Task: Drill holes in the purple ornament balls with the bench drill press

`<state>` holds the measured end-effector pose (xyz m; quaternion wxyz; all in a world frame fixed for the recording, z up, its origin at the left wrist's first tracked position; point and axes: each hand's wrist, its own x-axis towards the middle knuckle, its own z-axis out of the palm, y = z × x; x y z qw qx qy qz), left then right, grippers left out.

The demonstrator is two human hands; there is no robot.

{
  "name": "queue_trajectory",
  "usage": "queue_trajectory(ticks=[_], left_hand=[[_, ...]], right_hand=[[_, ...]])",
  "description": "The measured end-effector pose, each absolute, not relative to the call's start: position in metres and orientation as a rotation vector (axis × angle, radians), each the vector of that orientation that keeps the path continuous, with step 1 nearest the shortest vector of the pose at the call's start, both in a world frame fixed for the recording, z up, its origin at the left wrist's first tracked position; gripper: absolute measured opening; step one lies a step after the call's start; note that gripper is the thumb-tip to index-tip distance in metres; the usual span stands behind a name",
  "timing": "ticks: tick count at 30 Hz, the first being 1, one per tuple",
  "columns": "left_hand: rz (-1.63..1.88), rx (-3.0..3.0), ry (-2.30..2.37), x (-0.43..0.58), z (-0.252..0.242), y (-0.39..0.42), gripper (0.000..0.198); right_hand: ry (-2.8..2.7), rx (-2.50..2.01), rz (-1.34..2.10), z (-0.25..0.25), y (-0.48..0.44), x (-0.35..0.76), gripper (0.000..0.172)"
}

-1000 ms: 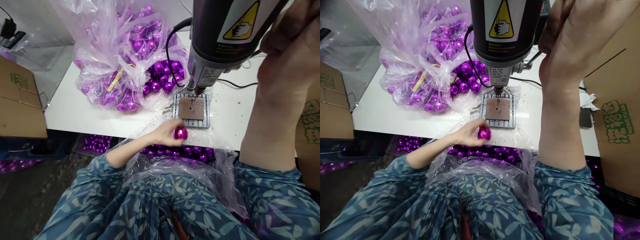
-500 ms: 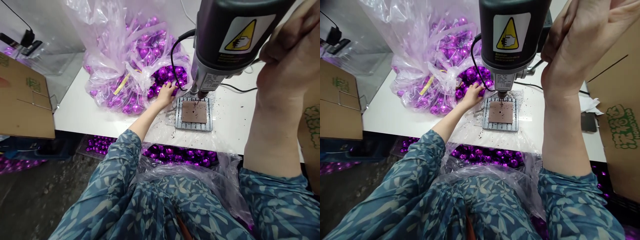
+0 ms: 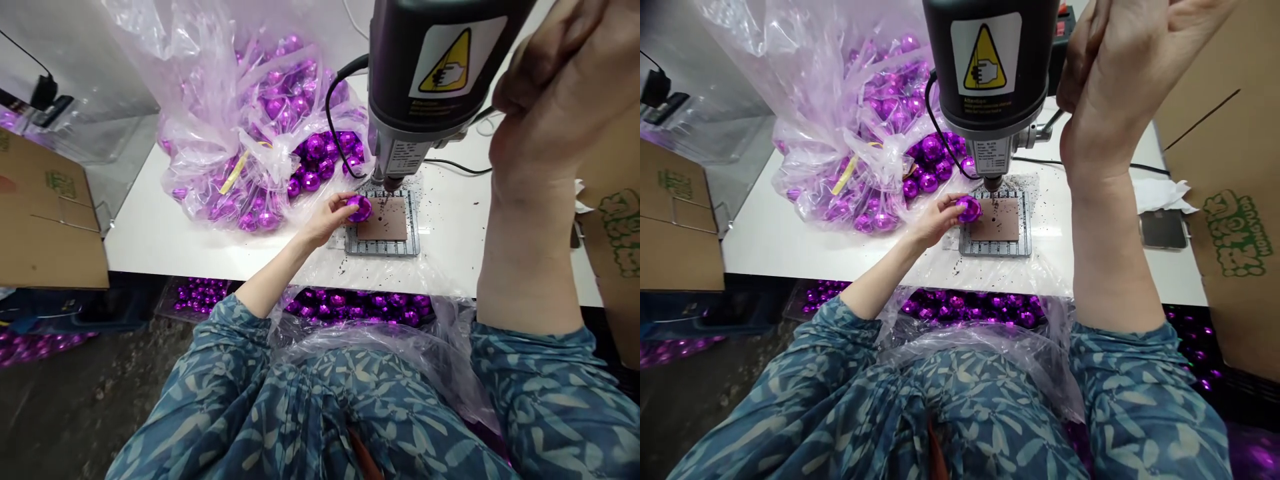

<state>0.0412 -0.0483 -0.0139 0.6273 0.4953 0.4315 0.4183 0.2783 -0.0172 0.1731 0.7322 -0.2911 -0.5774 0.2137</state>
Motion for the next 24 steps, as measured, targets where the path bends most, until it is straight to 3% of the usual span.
queue_trajectory(ticks=[3, 14, 24], left_hand=[[1.005, 1.302, 1.036, 0.054, -0.023, -0.047, 0.063], [0.964, 2.029, 1.132, 0.085, -0.039, -0.036, 0.053], [1.050, 1.998, 1.065, 0.091, -0.061, -0.043, 0.056]], right_hand=[[-1.094, -0.752, 0.518, 0.179, -0.021, 0.269, 0.074], [-1.280, -0.701, 0.381, 0.178, -0.022, 0.267, 0.074], [-1.218, -0.669, 0.394, 0.172, -0.026, 0.269, 0.076]])
